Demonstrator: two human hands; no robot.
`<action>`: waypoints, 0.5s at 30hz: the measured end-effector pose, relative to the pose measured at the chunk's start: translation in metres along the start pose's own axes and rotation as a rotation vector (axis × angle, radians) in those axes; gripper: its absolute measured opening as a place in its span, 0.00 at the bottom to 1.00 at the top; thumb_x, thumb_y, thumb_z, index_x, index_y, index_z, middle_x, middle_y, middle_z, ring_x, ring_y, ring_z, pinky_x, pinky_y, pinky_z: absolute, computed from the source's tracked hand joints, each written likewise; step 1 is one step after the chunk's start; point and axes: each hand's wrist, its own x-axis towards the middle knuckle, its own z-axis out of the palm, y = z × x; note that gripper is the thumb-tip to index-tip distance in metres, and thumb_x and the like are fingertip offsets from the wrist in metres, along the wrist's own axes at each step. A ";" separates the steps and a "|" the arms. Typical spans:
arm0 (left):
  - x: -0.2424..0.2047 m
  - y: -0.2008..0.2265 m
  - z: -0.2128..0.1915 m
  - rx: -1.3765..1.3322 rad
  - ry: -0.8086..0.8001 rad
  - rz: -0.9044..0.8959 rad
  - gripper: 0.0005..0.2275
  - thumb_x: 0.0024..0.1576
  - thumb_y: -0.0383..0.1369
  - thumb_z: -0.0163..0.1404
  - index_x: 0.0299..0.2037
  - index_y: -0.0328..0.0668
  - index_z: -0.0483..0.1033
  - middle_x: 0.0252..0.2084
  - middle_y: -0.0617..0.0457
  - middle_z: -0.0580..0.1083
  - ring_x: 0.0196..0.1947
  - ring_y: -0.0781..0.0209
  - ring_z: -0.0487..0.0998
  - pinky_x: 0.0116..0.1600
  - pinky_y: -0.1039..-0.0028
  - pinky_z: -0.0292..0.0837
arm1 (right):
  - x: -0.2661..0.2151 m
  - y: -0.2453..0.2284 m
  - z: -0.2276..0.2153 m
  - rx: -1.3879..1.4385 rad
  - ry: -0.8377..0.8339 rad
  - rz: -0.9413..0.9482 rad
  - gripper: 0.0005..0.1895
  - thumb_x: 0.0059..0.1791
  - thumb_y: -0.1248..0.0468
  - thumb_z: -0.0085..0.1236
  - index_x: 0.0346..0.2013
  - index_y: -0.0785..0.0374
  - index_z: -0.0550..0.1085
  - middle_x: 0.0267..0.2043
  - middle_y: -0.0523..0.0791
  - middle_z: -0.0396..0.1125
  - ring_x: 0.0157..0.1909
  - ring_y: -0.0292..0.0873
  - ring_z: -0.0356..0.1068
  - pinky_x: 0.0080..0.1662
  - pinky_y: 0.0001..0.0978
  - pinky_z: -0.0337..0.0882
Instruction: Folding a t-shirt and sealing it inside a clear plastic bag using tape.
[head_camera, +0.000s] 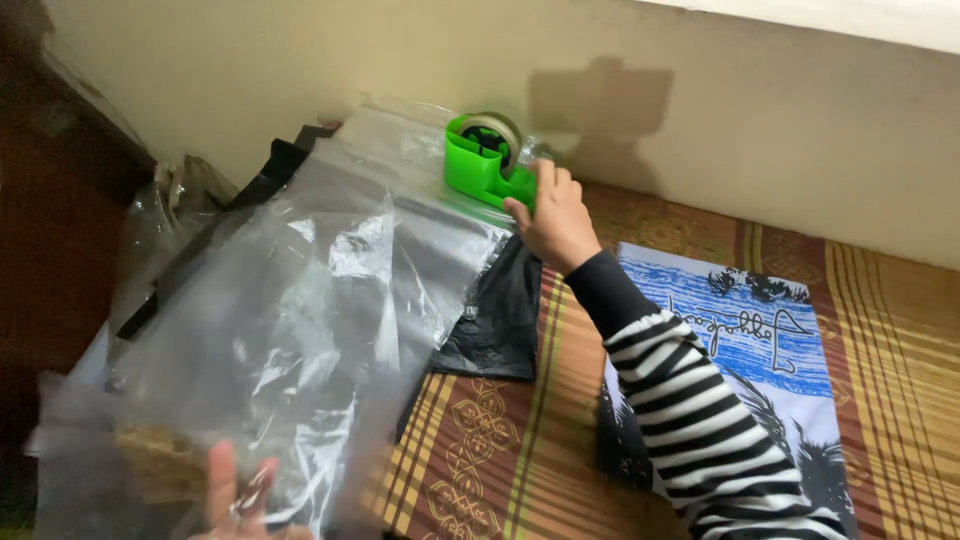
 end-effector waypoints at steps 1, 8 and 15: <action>0.024 -0.038 -0.002 -0.003 0.001 -0.007 0.24 0.80 0.46 0.36 0.80 0.79 0.35 0.81 0.44 0.35 0.76 0.18 0.39 0.75 0.29 0.32 | -0.017 -0.017 -0.013 -0.001 0.004 0.006 0.30 0.53 0.50 0.57 0.62 0.61 0.59 0.53 0.60 0.59 0.51 0.68 0.62 0.49 0.63 0.66; 0.070 -0.178 -0.055 1.081 0.719 0.728 0.03 0.54 0.22 0.51 0.36 0.39 0.73 0.65 0.30 0.66 0.61 0.29 0.70 0.40 0.50 0.88 | -0.121 -0.061 -0.062 0.316 -0.903 0.236 0.47 0.50 0.32 0.19 0.36 0.59 0.84 0.38 0.46 0.77 0.42 0.43 0.75 0.49 0.30 0.68; 0.041 -0.220 -0.089 0.667 0.318 0.130 0.09 0.61 0.14 0.44 0.44 0.33 0.60 0.75 0.36 0.42 0.54 0.12 0.74 0.41 0.17 0.77 | -0.207 -0.050 -0.073 1.322 -0.810 0.411 0.10 0.55 0.55 0.55 0.37 0.55 0.67 0.33 0.38 0.63 0.34 0.31 0.61 0.39 0.24 0.63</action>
